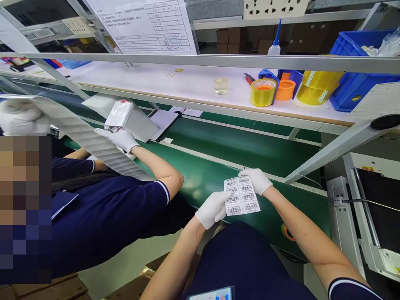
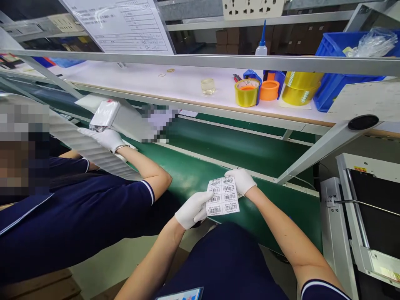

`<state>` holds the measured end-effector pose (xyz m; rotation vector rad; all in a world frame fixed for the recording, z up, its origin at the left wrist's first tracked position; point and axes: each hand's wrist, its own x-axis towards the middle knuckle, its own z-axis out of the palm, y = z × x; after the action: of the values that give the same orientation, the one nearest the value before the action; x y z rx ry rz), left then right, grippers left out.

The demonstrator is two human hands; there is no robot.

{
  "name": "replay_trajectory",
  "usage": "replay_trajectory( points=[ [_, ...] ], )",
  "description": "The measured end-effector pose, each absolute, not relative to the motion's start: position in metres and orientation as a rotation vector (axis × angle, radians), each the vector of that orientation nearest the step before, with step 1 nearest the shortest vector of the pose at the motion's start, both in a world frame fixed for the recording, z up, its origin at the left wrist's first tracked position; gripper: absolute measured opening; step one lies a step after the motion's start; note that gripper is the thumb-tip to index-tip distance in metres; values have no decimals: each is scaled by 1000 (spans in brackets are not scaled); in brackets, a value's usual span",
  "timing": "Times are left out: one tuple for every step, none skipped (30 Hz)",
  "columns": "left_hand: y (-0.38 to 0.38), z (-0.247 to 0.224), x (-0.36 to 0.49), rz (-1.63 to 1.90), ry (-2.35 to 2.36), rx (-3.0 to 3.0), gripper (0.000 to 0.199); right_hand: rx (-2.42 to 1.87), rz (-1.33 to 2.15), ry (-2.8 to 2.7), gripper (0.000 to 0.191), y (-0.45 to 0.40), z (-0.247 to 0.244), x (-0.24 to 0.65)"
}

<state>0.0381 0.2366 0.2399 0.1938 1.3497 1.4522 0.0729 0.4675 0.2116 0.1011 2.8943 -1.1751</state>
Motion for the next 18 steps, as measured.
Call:
replay_trajectory(
  points=[
    [236, 239, 38, 1450, 1346, 204, 55, 103, -1208, 2882, 20, 467, 211, 72],
    [235, 237, 38, 1447, 1343, 222, 56, 106, -1246, 2868, 20, 467, 210, 72],
    [234, 235, 38, 1444, 1342, 244, 57, 114, -1292, 2854, 21, 466, 208, 71],
    [232, 233, 38, 1436, 1346, 267, 57, 124, -1344, 2836, 21, 467, 205, 71],
    [230, 230, 36, 1424, 1354, 286, 58, 132, -1395, 2818, 22, 467, 202, 71],
    [229, 227, 34, 1407, 1353, 291, 63, 139, -1446, 2805, 23, 468, 199, 72],
    [228, 223, 31, 1391, 1332, 275, 72, 136, -1500, 2796, 23, 469, 197, 72],
    [228, 217, 28, 1377, 1287, 240, 84, 115, -1560, 2789, 23, 471, 198, 74],
    [229, 210, 25, 1372, 1220, 186, 96, 69, -1621, 2780, 23, 472, 200, 75],
    [230, 202, 23, 1380, 1132, 119, 107, 7, -1688, 2767, 24, 472, 206, 77],
    [233, 193, 22, 1407, 1032, 50, 114, -66, -1761, 2739, 26, 472, 214, 80],
    [236, 182, 23, 1453, 933, -5, 116, -142, -1828, 2689, 28, 471, 224, 84],
    [241, 169, 24, 1514, 841, -48, 113, -204, -1873, 2621, 30, 469, 235, 90],
    [246, 154, 25, 1584, 757, -64, 109, -240, -1895, 2544, 28, 467, 246, 98],
    [252, 137, 26, 1649, 693, -60, 105, -239, -1881, 2468, 27, 465, 255, 108],
    [259, 118, 26, 1688, 654, -53, 104, -197, -1834, 2407, 27, 465, 260, 119],
    [266, 98, 25, 1702, 630, -57, 105, -125, -1778, 2380, 25, 465, 260, 133],
    [274, 77, 21, 1724, 620, -87, 107, -65, -1731, 2363, 23, 468, 256, 147]
  ],
)
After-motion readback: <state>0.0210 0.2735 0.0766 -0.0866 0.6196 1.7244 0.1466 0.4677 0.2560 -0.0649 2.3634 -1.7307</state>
